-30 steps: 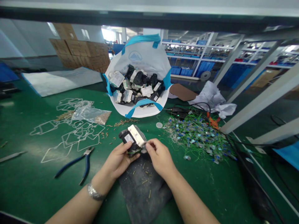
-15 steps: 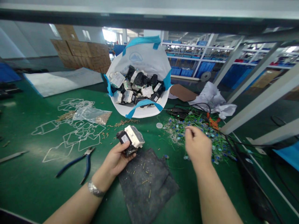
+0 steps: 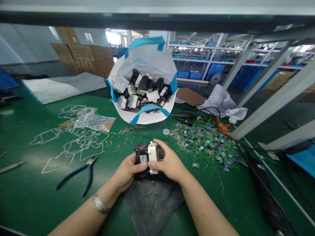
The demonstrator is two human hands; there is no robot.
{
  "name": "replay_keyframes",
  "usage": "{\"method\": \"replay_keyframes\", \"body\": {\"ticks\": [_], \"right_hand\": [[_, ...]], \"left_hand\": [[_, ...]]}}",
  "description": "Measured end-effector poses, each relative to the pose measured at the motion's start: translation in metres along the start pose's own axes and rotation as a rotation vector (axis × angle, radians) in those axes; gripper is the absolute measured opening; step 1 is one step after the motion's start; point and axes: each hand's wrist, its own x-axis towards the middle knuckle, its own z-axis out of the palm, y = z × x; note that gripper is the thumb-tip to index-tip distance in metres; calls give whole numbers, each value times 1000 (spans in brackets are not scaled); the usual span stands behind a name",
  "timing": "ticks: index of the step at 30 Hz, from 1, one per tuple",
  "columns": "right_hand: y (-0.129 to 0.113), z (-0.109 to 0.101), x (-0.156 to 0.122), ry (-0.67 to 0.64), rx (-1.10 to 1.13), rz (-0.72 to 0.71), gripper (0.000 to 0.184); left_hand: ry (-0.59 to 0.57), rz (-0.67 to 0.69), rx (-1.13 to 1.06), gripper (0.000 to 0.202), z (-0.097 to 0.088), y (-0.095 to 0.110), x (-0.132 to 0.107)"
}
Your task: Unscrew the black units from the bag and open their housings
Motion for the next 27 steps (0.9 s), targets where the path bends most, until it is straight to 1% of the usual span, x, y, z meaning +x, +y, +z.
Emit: {"method": "replay_keyframes", "body": {"ticks": [2, 4, 5, 7, 8, 9, 10, 13, 14, 16, 17, 19, 20, 21, 23, 25, 27], "right_hand": [[-1, -2, -1, 5, 55, 18, 79], [-1, -6, -1, 15, 39, 12, 71], [0, -8, -1, 50, -7, 3, 67], [1, -13, -1, 164, -113, -14, 60], [2, -16, -1, 213, -134, -17, 60], [3, -19, -1, 235, -117, -15, 60], [4, -22, -1, 223, -61, -13, 61], [5, -28, -2, 86, 194, -50, 64], [5, -30, -3, 58, 254, -76, 64], [3, -34, -4, 8, 306, -117, 61], [2, -36, -5, -34, 289, -123, 57], [0, -41, -6, -106, 171, -122, 46], [-1, -42, -6, -104, 88, -121, 42], [-2, -42, -5, -64, 3, -126, 39], [-3, -37, -4, 78, -144, -168, 34], [-3, -26, -4, 201, -263, -254, 30], [-4, -11, -3, 280, -402, -374, 27]], "left_hand": [[-20, -29, 3, 49, -1, 0, 1], [-5, -38, 18, 49, -1, 0, 2], [34, -28, 48, 48, -2, 0, 2], [149, 12, 120, 45, -4, 1, 3], [198, 34, 137, 43, -4, 3, 3], [220, 43, 132, 41, -5, 5, 3], [209, 37, 101, 40, -6, 7, 3], [97, -32, -45, 40, -8, 12, 3], [79, -42, -80, 39, -9, 13, 3], [85, -30, -126, 38, -12, 15, 4], [91, -20, -139, 38, -14, 15, 4], [86, -6, -159, 39, -16, 16, 5], [74, -6, -166, 40, -16, 16, 5], [58, -10, -171, 41, -16, 16, 6], [23, -15, -176, 41, -14, 16, 5], [-12, -10, -171, 42, -12, 16, 4], [-52, 4, -157, 43, -10, 16, 3]]}}
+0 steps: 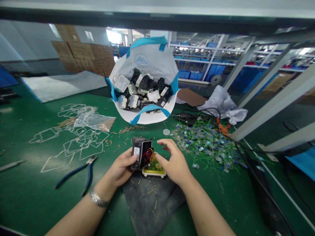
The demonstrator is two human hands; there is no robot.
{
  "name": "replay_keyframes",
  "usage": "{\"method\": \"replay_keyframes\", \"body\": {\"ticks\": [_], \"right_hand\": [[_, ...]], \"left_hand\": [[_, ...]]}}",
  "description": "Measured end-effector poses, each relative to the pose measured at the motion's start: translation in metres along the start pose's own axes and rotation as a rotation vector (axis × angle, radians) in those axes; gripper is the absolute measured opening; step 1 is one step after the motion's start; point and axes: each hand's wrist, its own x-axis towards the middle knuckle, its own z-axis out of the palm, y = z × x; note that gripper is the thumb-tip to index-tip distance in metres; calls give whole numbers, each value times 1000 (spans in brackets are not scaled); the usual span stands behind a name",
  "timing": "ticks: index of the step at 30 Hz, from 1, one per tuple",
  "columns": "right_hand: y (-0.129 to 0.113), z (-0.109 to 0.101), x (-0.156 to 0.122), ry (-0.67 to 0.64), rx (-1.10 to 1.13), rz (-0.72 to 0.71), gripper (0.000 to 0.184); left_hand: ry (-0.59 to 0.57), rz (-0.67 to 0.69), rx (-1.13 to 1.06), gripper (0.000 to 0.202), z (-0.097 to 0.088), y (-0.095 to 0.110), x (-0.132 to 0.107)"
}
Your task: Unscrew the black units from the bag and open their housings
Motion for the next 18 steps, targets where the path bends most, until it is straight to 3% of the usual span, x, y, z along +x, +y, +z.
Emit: {"method": "replay_keyframes", "body": {"ticks": [7, 13, 18], "right_hand": [[-6, 22, -7, 237, -352, -363, 21], [-11, 21, -9, 362, -463, -510, 16], [-15, 23, -12, 370, -447, -533, 22]], "left_hand": [[-63, -30, 87, 43, 5, 0, -5], [-88, -101, 91, 43, 8, 0, -6], [-126, -119, 79, 38, 9, -3, -6]]}}
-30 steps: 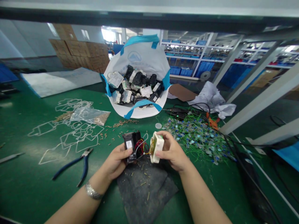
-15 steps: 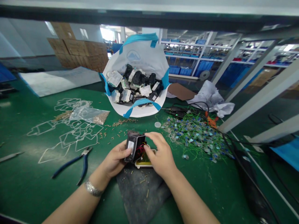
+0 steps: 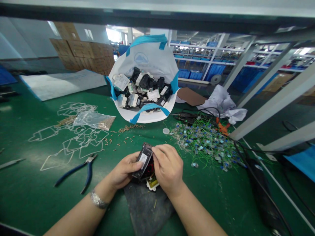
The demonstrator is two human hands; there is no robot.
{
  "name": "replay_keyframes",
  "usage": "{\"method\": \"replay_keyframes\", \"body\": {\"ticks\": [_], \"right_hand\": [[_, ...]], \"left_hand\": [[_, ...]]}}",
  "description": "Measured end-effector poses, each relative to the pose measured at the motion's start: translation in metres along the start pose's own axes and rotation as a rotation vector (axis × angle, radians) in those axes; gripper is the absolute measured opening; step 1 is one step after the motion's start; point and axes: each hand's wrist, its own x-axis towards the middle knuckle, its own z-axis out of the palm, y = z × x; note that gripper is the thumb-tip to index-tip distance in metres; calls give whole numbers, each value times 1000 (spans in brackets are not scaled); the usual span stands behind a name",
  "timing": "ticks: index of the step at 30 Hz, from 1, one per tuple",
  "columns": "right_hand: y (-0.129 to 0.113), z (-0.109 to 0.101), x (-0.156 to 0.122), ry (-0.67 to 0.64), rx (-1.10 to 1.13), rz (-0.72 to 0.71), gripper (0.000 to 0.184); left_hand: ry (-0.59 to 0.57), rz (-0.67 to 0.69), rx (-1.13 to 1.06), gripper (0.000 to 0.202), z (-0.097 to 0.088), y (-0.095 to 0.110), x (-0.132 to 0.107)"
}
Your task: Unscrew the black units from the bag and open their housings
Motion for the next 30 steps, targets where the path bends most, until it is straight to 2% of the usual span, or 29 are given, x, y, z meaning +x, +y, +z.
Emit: {"method": "replay_keyframes", "body": {"ticks": [8, 13, 20, 22, 24, 25, 27, 28, 30], "right_hand": [[5, -5, -9, -25, -99, -149, 37], [5, -4, -12, -21, -139, -167, 45], [6, -4, -11, -20, -82, -202, 33], [4, -4, -8, 0, -22, -136, 28], [1, -5, -4, 5, 142, 45, 18], [0, -7, -1, -36, 265, 162, 13], [0, -13, 7, -220, 505, 385, 3], [1, -18, 12, -348, 572, 462, 5], [4, -30, 20, -619, 545, 532, 8]], "left_hand": [[36, -33, -40, 40, -1, -3, 0], [29, -34, -39, 37, 0, -4, 0], [4, -41, -74, 33, -1, -4, -1], [27, -30, -91, 33, -3, -3, 1], [78, 2, -104, 33, -5, -1, 2], [103, 21, -106, 32, -6, 0, 2], [133, 53, -101, 33, -8, 2, 3], [139, 65, -97, 33, -9, 3, 3], [146, 87, -95, 33, -10, 4, 3]]}}
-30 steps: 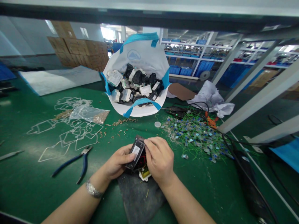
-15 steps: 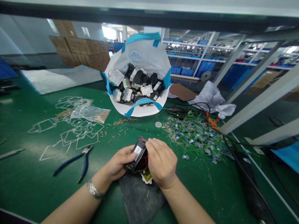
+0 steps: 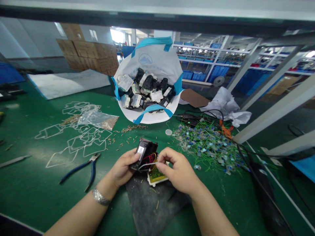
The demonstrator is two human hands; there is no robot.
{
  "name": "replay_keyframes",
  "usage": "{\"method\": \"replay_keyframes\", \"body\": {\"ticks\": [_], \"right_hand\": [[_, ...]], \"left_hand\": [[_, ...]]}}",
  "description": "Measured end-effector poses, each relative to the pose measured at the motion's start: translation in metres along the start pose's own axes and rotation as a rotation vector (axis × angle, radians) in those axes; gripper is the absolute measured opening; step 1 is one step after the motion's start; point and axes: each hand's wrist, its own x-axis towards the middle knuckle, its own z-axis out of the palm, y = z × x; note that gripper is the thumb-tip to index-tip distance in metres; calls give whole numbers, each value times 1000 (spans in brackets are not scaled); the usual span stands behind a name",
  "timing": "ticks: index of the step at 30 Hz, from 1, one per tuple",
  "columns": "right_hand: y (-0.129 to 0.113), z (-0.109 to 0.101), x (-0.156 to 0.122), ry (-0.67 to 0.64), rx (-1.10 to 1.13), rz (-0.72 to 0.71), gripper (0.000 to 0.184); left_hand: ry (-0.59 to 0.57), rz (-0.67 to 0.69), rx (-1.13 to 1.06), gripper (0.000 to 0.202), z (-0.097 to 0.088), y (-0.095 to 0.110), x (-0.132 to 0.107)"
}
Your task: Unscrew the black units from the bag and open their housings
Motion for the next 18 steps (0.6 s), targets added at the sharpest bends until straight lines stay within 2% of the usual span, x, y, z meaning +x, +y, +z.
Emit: {"method": "replay_keyframes", "body": {"ticks": [4, 7, 10, 12, 13, 15, 18], "right_hand": [[-9, -20, -6, -351, -358, 130, 18], [-10, -19, -8, -469, -561, 234, 29], [-6, -9, -7, -426, -815, 420, 28], [0, -3, -3, -365, -908, 511, 24], [3, 0, -2, -348, -913, 529, 31], [10, 5, 1, -334, -897, 523, 58], [22, 10, 4, -295, -802, 457, 93]], "left_hand": [[30, 67, -61, 35, 0, -1, 1], [53, 104, -98, 38, 1, -1, 1], [78, 117, -126, 39, 0, 2, 0], [86, 125, -163, 37, -2, 5, -2], [87, 129, -183, 36, -4, 7, -2], [85, 133, -222, 34, -6, 9, -3], [55, 117, -275, 31, -8, 8, -3]]}}
